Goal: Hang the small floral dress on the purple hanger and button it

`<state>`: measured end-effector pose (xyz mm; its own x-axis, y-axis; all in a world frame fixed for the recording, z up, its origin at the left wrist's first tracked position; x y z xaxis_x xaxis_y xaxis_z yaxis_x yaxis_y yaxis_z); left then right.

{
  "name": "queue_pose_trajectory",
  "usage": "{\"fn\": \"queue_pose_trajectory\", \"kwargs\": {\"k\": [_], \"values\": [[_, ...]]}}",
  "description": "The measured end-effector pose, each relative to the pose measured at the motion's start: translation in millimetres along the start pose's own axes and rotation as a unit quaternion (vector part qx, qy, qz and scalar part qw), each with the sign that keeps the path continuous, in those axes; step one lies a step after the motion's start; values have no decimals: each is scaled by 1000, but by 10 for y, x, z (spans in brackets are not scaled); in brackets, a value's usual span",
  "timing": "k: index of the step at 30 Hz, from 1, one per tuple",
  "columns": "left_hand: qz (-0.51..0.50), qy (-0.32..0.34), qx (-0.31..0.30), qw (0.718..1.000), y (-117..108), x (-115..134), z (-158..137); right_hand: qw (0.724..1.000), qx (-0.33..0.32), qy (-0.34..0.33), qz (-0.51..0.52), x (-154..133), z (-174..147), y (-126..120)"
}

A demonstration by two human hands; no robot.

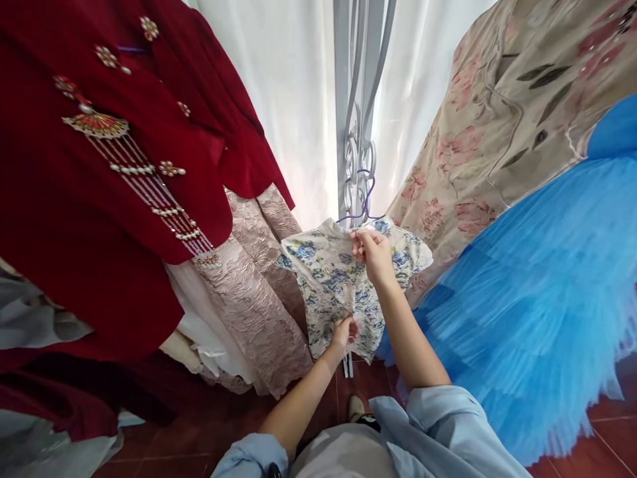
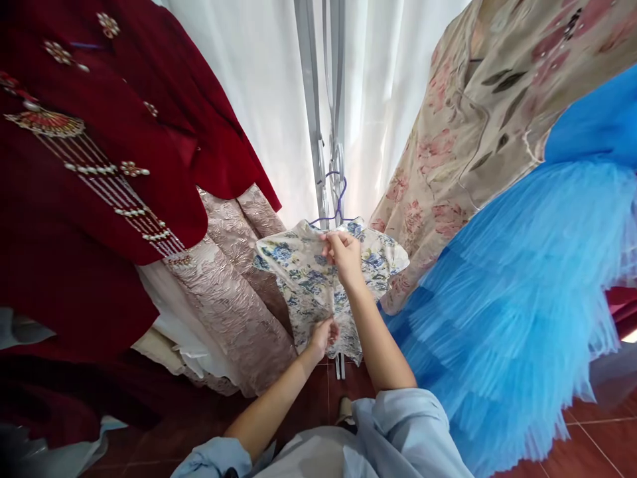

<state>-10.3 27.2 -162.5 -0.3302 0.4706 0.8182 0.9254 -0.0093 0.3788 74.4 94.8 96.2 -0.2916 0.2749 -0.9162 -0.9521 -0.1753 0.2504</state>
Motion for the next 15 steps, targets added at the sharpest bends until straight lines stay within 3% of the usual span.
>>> {"fn": "queue_pose_trajectory", "kwargs": {"k": [3,5,7,9,12,15], "values": [[66,58,-22,996,-58,264,-218,1000,-2,5,-25,52,-146,-59],[150,196,-25,969,-15,742,-446,999,-4,5,-44,65,-225,-85],[256,388,-11,885,135,1386,-743,998,-1,-4,-60,54,-272,-94],[341,520,-15,783,376,2000,-995,997,0,-27,-74,27,-291,-86],[478,568,-77,666,783,2631,-1095,994,-16,-69,-86,4,-293,-67],[602,515,-117,599,1025,2886,-909,989,-31,-93,-107,25,-285,-87]]}}
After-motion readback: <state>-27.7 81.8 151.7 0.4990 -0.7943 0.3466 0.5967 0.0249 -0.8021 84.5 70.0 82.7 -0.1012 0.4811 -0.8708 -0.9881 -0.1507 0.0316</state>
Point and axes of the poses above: each hand's wrist, its own z-axis towards the middle knuckle, its own y-axis out of the palm, x = y × z, the point moved 3 cm from there along z, towards the middle knuckle, and after that the axes turned 11 degrees about -x, right-handed, at the moved point
